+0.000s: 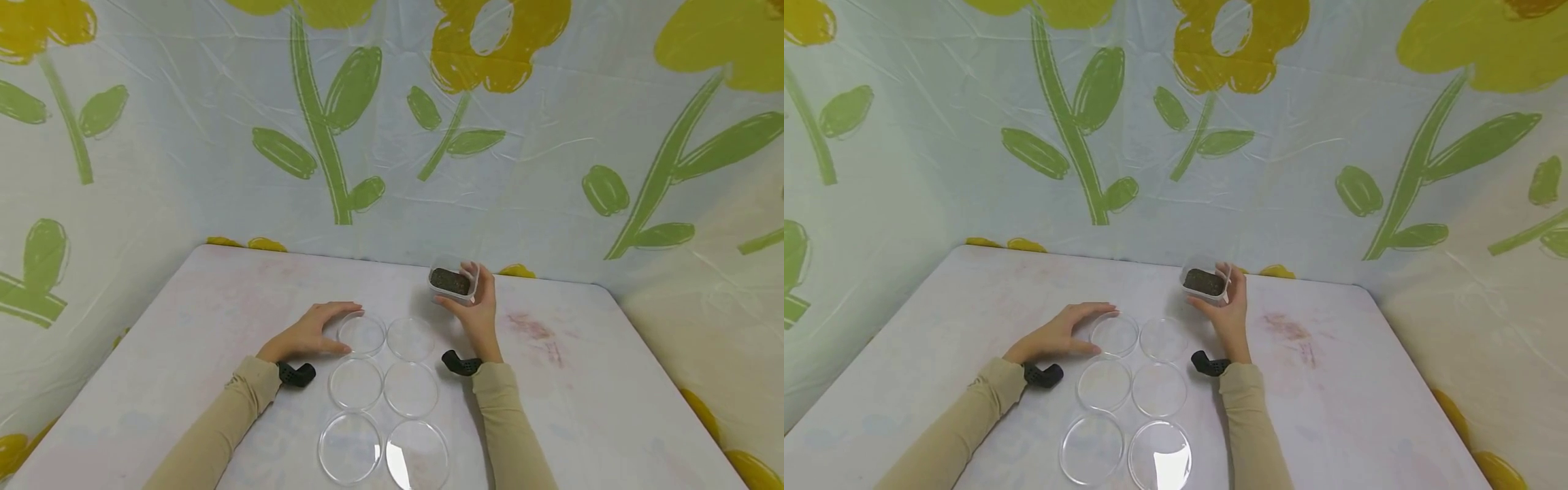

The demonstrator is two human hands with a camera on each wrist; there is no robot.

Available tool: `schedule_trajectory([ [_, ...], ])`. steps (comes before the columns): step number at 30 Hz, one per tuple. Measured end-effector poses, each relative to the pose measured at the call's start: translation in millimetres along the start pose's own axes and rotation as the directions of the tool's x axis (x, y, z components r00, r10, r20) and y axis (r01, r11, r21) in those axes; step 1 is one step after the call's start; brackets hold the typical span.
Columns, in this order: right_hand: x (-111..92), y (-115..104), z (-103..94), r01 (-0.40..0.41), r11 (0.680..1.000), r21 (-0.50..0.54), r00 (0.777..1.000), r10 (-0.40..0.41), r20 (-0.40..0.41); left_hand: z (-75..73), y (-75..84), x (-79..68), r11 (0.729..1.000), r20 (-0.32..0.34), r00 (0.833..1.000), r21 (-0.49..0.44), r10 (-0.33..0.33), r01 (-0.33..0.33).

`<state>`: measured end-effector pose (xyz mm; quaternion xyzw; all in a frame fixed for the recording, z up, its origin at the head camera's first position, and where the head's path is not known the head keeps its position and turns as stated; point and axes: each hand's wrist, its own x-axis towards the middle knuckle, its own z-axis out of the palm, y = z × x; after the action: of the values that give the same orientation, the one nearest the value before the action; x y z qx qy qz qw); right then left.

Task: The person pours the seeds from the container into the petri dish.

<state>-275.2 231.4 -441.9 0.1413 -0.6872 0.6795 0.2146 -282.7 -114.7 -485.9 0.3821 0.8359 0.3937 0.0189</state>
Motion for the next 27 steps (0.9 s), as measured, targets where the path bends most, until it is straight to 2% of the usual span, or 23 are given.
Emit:
schedule_trajectory([
  [3, 1, -4, 3.4, 0.012, 1.000, 0.003, 1.000, -0.012, 0.016, 0.0, -0.8, 0.7, 1.000, 0.002, 1.000, -0.001, -0.008, 0.008],
  [11, 2, -12, 12.3, 0.043, 0.996, -0.072, 0.998, -0.039, 0.048, -0.3, 0.0, 1.1, 1.000, 0.009, 1.000, 0.007, -0.025, 0.024],
  [17, 4, -12, 18.6, 0.057, 0.995, -0.079, 0.996, -0.052, 0.067, -1.2, 2.8, 0.0, 1.000, -0.004, 1.000, -0.006, -0.003, 0.003],
  [27, 4, -22, 25.2, 0.099, 0.981, -0.166, 0.989, -0.078, 0.128, 0.1, 2.1, -0.5, 1.000, 0.014, 1.000, -0.015, -0.026, 0.026],
])
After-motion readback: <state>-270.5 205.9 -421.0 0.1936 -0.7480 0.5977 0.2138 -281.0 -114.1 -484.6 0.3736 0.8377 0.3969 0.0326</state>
